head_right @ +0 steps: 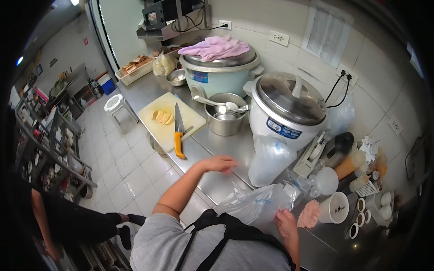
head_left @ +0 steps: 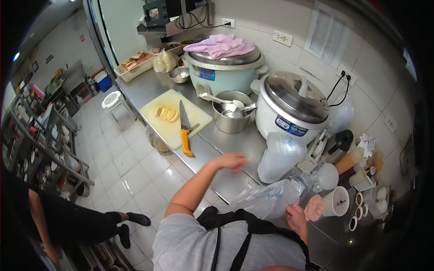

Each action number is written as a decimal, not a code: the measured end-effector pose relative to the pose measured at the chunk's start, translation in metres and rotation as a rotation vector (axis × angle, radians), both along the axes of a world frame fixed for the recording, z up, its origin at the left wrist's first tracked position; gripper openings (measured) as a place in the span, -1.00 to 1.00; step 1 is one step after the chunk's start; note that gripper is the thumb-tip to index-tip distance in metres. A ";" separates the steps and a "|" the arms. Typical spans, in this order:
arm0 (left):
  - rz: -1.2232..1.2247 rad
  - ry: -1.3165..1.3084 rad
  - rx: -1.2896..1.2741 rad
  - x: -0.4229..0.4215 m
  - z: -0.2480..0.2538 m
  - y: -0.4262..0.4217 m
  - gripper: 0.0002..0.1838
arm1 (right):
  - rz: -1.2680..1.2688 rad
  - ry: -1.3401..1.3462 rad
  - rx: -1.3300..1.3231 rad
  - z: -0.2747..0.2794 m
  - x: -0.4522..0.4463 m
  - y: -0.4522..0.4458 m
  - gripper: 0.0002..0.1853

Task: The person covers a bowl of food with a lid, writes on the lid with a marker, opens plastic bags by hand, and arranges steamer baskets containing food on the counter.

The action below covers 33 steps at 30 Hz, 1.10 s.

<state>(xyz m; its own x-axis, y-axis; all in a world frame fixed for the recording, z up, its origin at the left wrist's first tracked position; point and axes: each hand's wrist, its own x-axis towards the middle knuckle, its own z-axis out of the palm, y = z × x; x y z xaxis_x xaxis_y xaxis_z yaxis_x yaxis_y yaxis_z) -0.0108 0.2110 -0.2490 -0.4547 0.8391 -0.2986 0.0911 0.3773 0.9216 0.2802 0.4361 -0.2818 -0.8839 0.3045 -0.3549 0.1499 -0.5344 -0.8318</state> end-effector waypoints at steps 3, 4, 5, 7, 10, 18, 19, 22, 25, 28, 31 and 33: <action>0.102 0.515 -0.379 -0.090 -0.008 -0.043 -0.59 | 0.062 -0.012 -0.042 -0.019 -0.029 -0.027 -0.90; 0.179 0.655 -0.473 -0.119 -0.005 -0.054 -0.56 | 0.097 -0.016 -0.056 -0.023 -0.042 -0.037 -0.89; 0.338 0.664 -0.474 -0.154 -0.017 -0.063 -0.52 | 0.131 -0.020 -0.069 -0.028 -0.055 -0.049 -0.89; 0.539 0.685 -0.508 -0.210 -0.023 -0.071 -0.45 | 0.103 -0.046 -0.085 -0.046 -0.085 -0.074 -0.88; 0.604 0.702 -0.601 -0.265 -0.023 -0.072 -0.39 | 0.129 -0.112 -0.032 -0.053 -0.115 -0.095 -0.88; 0.527 0.682 -0.701 -0.318 -0.019 -0.050 -0.33 | 0.080 -0.345 0.241 -0.044 -0.143 -0.113 -0.90; 0.494 0.667 -0.730 -0.316 -0.012 -0.051 -0.32 | 0.075 -0.331 0.258 -0.047 -0.142 -0.110 -0.91; 0.436 0.700 -0.749 -0.315 -0.011 -0.056 -0.30 | 0.011 -0.280 0.113 -0.035 -0.149 -0.127 -0.91; 0.364 0.716 -0.760 -0.322 -0.016 -0.062 -0.27 | -0.004 -0.247 0.130 -0.027 -0.167 -0.130 -0.92; 0.321 0.699 -0.729 -0.306 -0.002 -0.070 -0.29 | -0.003 -0.235 0.225 -0.015 -0.177 -0.133 -0.91; 0.173 0.790 -0.605 -0.293 -0.001 -0.079 -0.41 | -0.003 -0.262 0.331 -0.005 -0.180 -0.134 -0.88; -0.047 0.770 -0.450 -0.272 0.009 -0.077 -0.50 | 0.027 -0.267 0.449 -0.006 -0.178 -0.132 -0.87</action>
